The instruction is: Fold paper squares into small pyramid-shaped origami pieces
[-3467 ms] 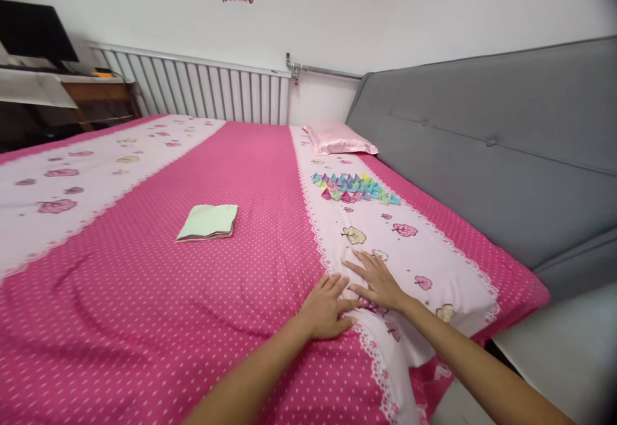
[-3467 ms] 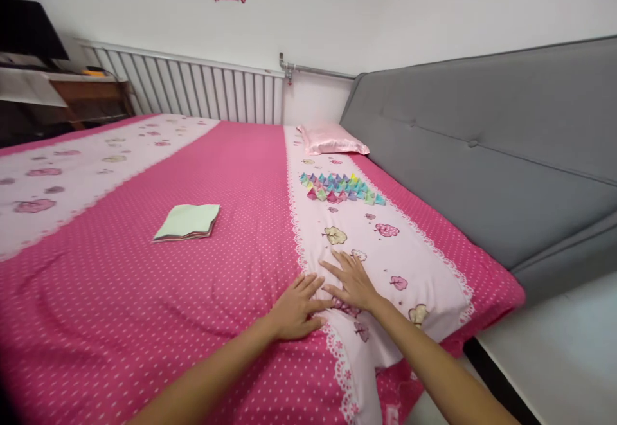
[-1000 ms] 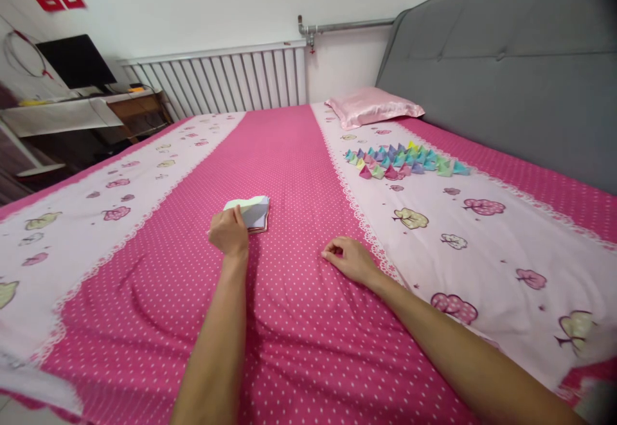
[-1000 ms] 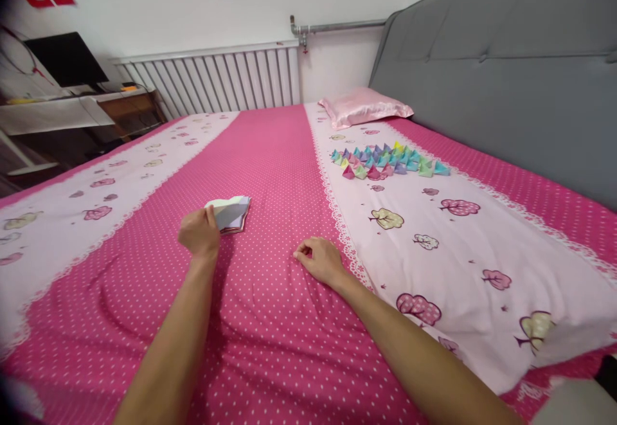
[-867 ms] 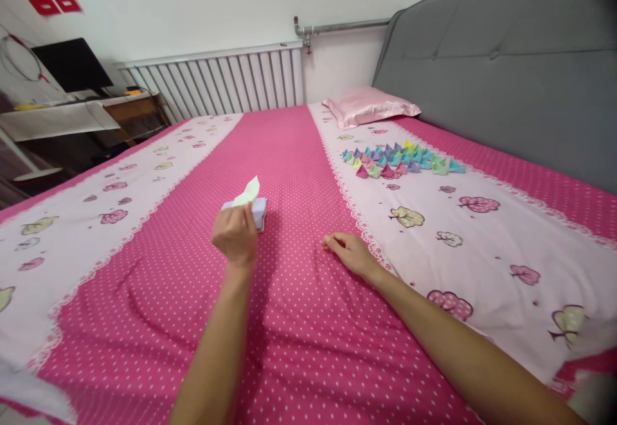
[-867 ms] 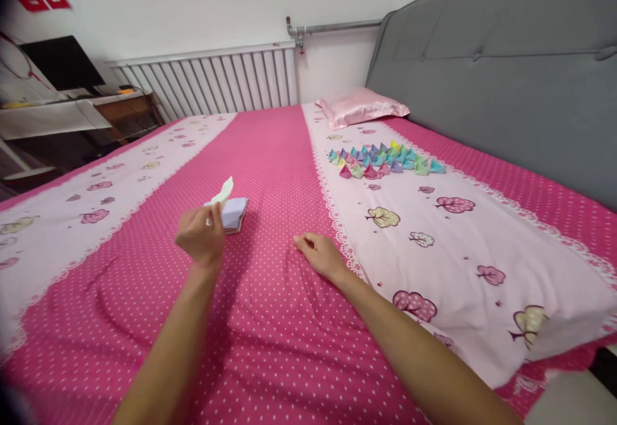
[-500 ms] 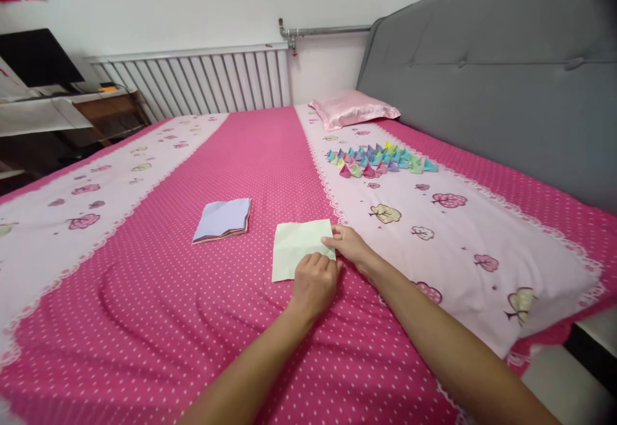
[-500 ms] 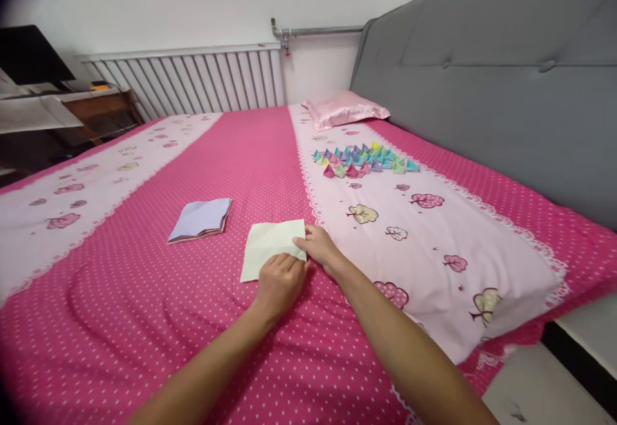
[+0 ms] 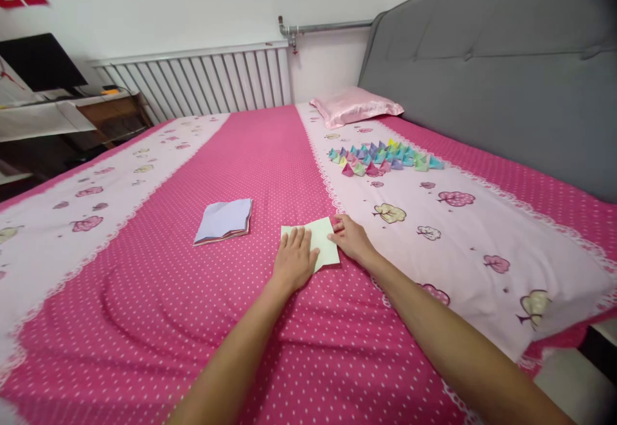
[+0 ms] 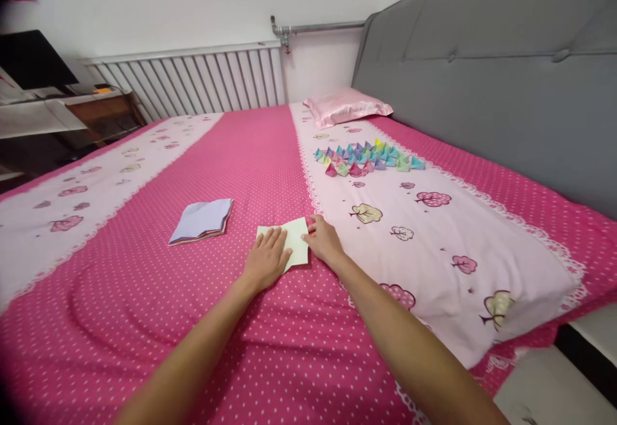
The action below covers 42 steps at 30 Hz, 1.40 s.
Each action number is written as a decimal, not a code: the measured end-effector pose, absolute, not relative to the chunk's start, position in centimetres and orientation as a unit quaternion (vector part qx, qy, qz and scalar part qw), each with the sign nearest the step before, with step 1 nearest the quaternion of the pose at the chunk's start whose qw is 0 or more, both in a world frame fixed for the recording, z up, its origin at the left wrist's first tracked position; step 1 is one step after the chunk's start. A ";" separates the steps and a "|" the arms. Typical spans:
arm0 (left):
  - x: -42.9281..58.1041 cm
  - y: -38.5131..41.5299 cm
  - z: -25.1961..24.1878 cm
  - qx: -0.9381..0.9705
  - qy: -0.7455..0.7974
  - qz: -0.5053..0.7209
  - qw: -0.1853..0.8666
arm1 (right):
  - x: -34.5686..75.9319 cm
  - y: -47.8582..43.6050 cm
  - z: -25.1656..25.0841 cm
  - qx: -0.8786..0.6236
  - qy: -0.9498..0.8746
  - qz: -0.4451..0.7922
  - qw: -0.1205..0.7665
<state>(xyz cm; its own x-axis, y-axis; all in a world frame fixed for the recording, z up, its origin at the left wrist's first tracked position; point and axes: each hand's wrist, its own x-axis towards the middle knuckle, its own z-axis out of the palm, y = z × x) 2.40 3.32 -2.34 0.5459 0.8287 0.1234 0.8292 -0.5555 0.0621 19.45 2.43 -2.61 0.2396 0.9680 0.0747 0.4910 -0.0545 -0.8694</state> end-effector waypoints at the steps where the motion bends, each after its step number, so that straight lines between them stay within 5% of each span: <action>1: 2.4 3.2 -2.7 -0.877 -0.477 -0.059 0.007 | 19.6 2.4 -2.4 -0.671 -0.534 0.269 0.439; 7: 2.6 2.4 -2.8 -0.876 -0.479 -0.063 0.011 | 16.8 1.4 0.7 -0.539 -0.579 0.223 0.569; 11: 2.3 2.5 -2.9 -0.884 -0.464 -0.056 0.012 | 12.8 0.7 0.3 -0.450 -0.720 0.286 0.444; 16: 2.3 2.6 -2.8 -0.890 -0.455 -0.043 -0.005 | 12.4 1.8 -3.3 -0.534 -0.755 0.233 0.300; 35: -0.4 3.5 -1.8 -0.876 -0.478 -0.028 -0.052 | 15.1 2.1 -3.7 -0.679 -0.715 0.137 0.096; 42: -3.3 2.8 -1.1 -0.872 -0.483 -0.007 -0.081 | 16.9 3.0 -4.4 -0.739 -0.659 0.079 0.112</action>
